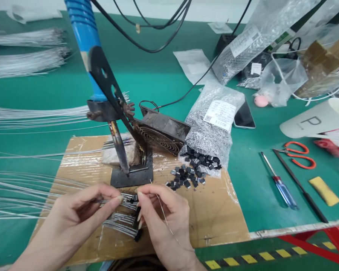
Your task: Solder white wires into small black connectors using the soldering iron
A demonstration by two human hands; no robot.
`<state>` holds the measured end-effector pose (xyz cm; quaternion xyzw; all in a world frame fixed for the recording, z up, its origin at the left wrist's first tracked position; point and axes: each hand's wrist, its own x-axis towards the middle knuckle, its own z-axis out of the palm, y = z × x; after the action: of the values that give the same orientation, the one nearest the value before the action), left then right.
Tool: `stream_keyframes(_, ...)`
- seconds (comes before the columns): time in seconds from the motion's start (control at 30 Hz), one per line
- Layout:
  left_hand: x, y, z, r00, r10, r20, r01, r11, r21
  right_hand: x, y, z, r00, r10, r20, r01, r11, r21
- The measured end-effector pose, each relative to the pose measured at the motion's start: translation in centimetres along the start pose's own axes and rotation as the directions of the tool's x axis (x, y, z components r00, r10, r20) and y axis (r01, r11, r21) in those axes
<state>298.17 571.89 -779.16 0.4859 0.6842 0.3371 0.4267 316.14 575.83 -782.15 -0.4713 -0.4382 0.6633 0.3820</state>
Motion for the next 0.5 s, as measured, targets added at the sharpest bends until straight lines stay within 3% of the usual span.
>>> stream_keyframes(0.13, 0.22, 0.18, -0.09, 0.999, 0.039, -0.019, -0.040, 0.998, -0.039, 0.15, 0.27, 0.42, 1.000, 0.025, -0.007, -0.025, 0.997, 0.067)
stream_keyframes(0.3, 0.26, 0.32, -0.11, 1.000, 0.017, -0.004, -0.017, 0.998, -0.060, 0.29, 0.59, 0.52, 0.998, -0.053, 0.036, 0.051, 0.997, 0.049)
stream_keyframes(0.5, -0.03, 0.13, -0.08, 1.000, -0.018, 0.021, 0.019, 0.999, -0.038, 0.13, -0.28, 1.05, 0.999, 0.031, -0.011, -0.030, 0.998, 0.047)
